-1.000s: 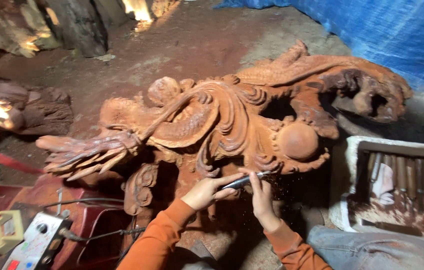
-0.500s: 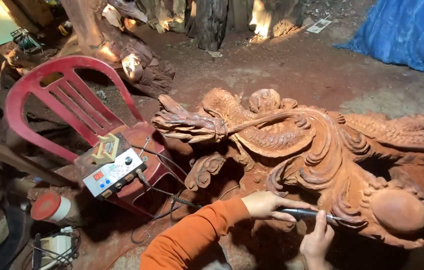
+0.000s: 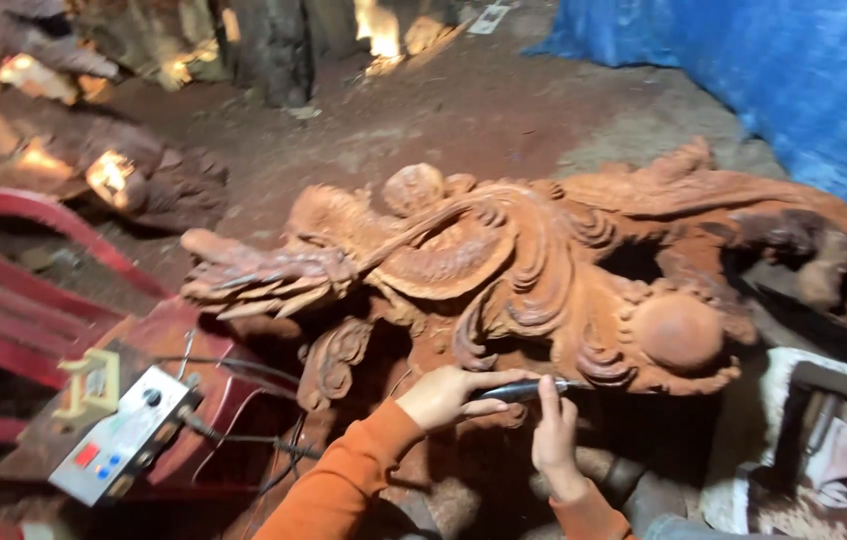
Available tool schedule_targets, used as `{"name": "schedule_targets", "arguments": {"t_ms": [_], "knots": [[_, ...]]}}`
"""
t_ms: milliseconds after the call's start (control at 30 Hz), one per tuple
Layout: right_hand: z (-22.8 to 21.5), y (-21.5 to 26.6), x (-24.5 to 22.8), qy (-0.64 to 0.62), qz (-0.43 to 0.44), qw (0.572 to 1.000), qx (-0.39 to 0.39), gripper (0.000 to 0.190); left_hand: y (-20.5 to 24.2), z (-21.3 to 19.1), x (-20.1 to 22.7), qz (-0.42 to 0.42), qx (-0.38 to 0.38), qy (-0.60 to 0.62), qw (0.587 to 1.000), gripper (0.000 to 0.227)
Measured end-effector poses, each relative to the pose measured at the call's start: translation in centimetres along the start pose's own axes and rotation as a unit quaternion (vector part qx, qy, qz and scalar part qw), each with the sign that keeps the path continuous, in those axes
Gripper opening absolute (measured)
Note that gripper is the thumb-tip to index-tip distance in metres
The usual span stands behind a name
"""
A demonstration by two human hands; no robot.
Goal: Using a handheld rotary tool to carve and detail an intricate wooden dragon sculpture.
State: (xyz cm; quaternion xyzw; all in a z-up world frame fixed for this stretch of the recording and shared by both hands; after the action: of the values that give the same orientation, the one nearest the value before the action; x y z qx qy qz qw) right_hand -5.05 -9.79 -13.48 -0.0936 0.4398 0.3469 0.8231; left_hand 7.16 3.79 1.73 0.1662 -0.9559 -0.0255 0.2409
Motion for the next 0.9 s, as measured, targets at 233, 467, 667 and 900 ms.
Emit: {"name": "schedule_targets", "arguments": {"t_ms": [233,467,667,900], "knots": [[2.5,0.9,-3.8,-0.029,0.022,0.998,-0.045,0.045,-1.1,0.2,0.1,-0.036,-0.027,-0.064,0.997,0.049],[1.6,0.5,-4.0,-0.038,-0.035,0.998,-0.036,0.04,-2.1,0.8,1.7,-0.059,0.012,-0.097,0.993,0.05],[1.6,0.6,-5.3,-0.023,0.0,1.0,-0.004,0.047,-3.2,1.2,1.9,-0.057,0.007,-0.1,0.993,0.051],[2.2,0.4,-6.3,-0.023,0.009,1.0,-0.01,0.046,-3.5,1.2,2.1,-0.044,0.007,-0.091,0.995,0.051]]}}
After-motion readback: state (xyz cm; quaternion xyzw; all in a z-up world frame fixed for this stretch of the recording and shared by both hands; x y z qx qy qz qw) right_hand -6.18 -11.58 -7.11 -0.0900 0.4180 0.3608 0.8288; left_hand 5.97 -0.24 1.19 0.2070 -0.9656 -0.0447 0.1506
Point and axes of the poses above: each hand's wrist, its own y-axis away from the middle knuckle, its own z-axis out of the palm, x = y × z, the point moved 1 cm from there along -y, towards the middle knuckle, and after that the axes turned 14 degrees about -y, right-handed, at the moved point
